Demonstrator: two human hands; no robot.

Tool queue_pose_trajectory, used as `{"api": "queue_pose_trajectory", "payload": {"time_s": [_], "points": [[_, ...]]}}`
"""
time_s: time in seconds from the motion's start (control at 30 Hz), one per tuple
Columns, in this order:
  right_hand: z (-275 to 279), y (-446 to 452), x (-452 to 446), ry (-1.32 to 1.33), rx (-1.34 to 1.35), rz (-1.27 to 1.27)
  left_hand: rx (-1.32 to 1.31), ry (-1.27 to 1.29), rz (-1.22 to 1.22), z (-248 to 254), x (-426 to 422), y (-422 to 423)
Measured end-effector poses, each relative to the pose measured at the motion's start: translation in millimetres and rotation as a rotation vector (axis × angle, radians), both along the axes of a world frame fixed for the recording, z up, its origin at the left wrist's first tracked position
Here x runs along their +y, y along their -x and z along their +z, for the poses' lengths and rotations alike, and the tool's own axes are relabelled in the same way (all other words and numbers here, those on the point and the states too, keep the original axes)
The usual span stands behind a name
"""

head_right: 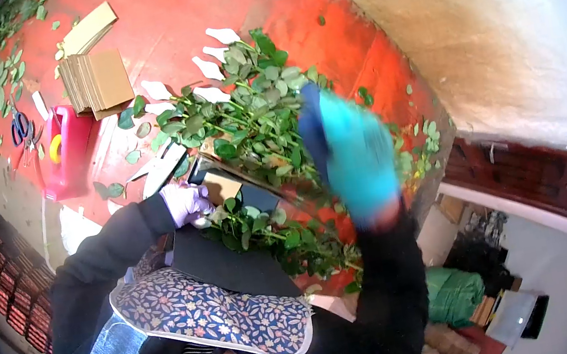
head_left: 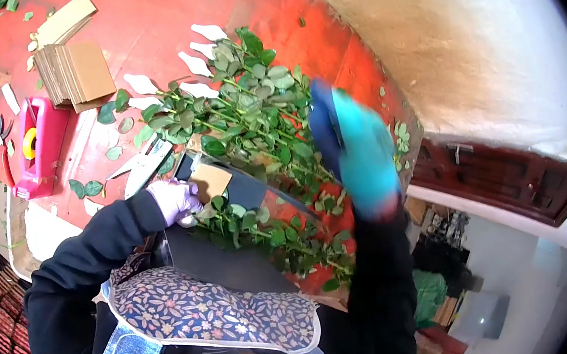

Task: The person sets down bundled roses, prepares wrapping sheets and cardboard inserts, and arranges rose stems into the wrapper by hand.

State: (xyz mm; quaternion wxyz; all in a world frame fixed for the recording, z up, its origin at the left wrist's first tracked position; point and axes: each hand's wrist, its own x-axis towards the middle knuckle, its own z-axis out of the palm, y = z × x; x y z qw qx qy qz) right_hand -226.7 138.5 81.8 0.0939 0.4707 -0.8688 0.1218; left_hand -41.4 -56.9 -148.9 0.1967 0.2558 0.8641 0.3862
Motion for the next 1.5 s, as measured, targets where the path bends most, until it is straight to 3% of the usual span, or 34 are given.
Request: {"api": "queue_pose_trajectory", "payload": {"time_s": [0.07, 0.13, 0.17, 0.23, 0.33, 0.43, 0.47, 0.53, 0.57, 0.6, 0.7, 0.8, 0.87, 0.93, 1.0, 1.07, 1.13, 1.2, 1.27, 1.3, 1.33, 1.37, 1.43, 1.47, 1.5], "points": [[-54.9, 68.2, -18.0, -0.068, -0.003, -0.085, -0.058, -0.056, 0.043, -6.5, 0.9, -5.5], [-168.3, 131.0, -5.0, -0.395, 0.098, -0.190, 0.055, -0.117, 0.104, -15.4, 3.4, -11.6], [-197.6, 143.8, -7.5, -0.609, -0.135, -0.271, 0.037, -0.081, 0.115, -6.2, 3.6, -9.2], [-208.3, 144.8, -8.4, -0.585, -0.206, -0.278, 0.039, -0.080, 0.132, 11.6, 1.5, -6.3], [-180.6, 152.6, 9.1, -0.492, -0.044, -0.207, 0.028, -0.109, 0.149, -3.5, 5.0, -13.2], [-101.9, 152.5, 31.1, -0.224, 0.018, -0.224, 0.003, -0.166, 0.139, -10.5, 7.1, -15.3], [-93.4, 161.3, 48.0, -0.104, -0.079, -0.275, 0.010, -0.154, 0.132, -17.7, 9.7, -15.3], [-63.9, 162.9, 70.8, 0.128, -0.533, -0.339, -0.056, -0.090, 0.097, -5.1, 4.9, -9.4], [-62.8, 157.5, 76.3, 0.134, -0.525, -0.356, -0.049, -0.093, 0.070, -5.7, 4.1, -5.9], [-65.0, 152.3, 79.0, 0.237, -0.777, -0.343, -0.042, -0.096, 0.044, -6.8, 3.3, -3.4], [-65.2, 128.1, 71.1, 0.301, -1.182, -0.470, -0.056, -0.129, 0.063, -11.8, 3.1, -2.2], [-67.4, 107.0, 60.7, 0.064, -0.794, -0.352, -0.032, -0.151, 0.072, -4.2, -7.9, -0.2], [-73.0, 102.5, 62.9, 0.059, -0.875, -0.364, -0.074, -0.437, 0.151, 14.8, -23.5, 0.2], [-72.9, 93.4, 62.5, 0.071, -0.939, -0.390, 0.033, -0.518, 0.071, 28.5, -49.4, 18.4], [-80.8, 89.7, 64.9, 0.116, -1.025, -0.357, 0.111, -0.093, 0.206, 46.1, -78.3, 44.5], [-81.6, 87.4, 60.2, 0.140, -1.067, -0.318, 0.366, -0.042, 0.678, 95.0, -74.3, 75.2], [-79.0, 76.0, 51.4, -0.075, -0.672, -0.099, 0.868, -0.008, 0.584, 119.3, -68.9, 104.7], [-88.6, 73.9, 50.9, 0.026, -0.690, -0.015, 0.915, 0.152, 0.601, 86.2, -56.7, 131.3], [-90.7, 68.3, 52.8, 0.298, -1.061, -0.038, 0.697, 0.187, 0.624, 56.2, -48.0, 146.9], [-79.4, 67.0, 54.5, 0.229, -1.131, -0.143, 0.485, -0.006, 0.561, 51.0, -52.5, 163.4], [-76.7, 66.6, 54.1, 0.234, -1.132, -0.147, 0.484, -0.005, 0.555, 42.3, -49.7, 165.3], [-75.8, 66.0, 55.0, 0.176, -1.112, -0.158, 0.389, -0.337, 0.545, 37.0, -45.8, 166.0], [-80.5, 64.4, 58.8, 0.123, -1.096, -0.178, 0.020, -0.642, 0.641, 28.5, -37.8, 169.0], [-87.8, 63.6, 58.3, 0.195, -1.099, -0.123, 0.015, -0.640, 0.632, 24.8, -38.4, 170.5], [-90.3, 66.5, 60.2, 0.233, -1.100, -0.098, 0.023, -0.677, 0.446, 21.3, -41.7, 171.2]]}}
